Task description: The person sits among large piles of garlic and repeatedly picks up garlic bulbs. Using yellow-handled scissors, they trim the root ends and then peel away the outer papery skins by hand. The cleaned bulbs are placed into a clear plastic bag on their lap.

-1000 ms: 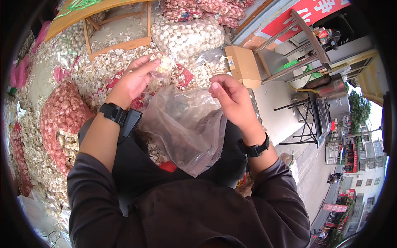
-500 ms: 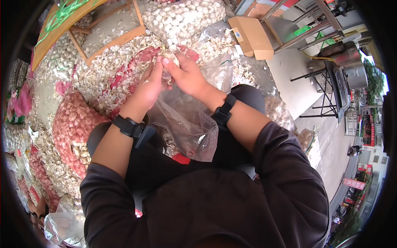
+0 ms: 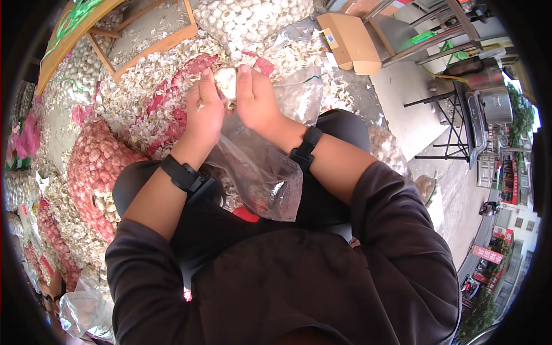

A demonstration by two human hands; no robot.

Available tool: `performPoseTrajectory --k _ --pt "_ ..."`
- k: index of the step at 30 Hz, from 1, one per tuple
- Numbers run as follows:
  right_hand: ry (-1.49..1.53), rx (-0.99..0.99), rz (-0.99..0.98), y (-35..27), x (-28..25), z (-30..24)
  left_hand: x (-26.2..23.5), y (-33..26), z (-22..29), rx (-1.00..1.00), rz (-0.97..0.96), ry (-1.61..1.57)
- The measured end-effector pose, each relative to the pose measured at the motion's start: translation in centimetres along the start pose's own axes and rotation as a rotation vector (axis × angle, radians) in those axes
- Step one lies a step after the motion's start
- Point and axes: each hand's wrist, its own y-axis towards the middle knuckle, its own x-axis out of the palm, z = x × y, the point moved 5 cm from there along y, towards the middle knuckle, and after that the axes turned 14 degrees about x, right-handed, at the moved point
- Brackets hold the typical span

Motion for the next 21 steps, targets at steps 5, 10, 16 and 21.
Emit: performPoseTrajectory --k 5,10,16,21 --pt "0.044 -0.117 -0.031 0.4 -0.4 -0.8 0.2 0.9 1.5 0.005 0.002 -0.069" --pt "0.27 0.165 -0.162 0.1 0.7 -0.7 -1.1 1.7 -0.7 0.019 0.012 -0.093" --pt "0.083 0.269 -0.304 0.9 1.1 0.9 -4.6 3.9 -3.3 0.094 0.141 0.142" --pt "0.062 0.261 -0.352 0.9 1.2 1.3 -7.2 5.7 -4.2 -0.009 0.268 0.384"
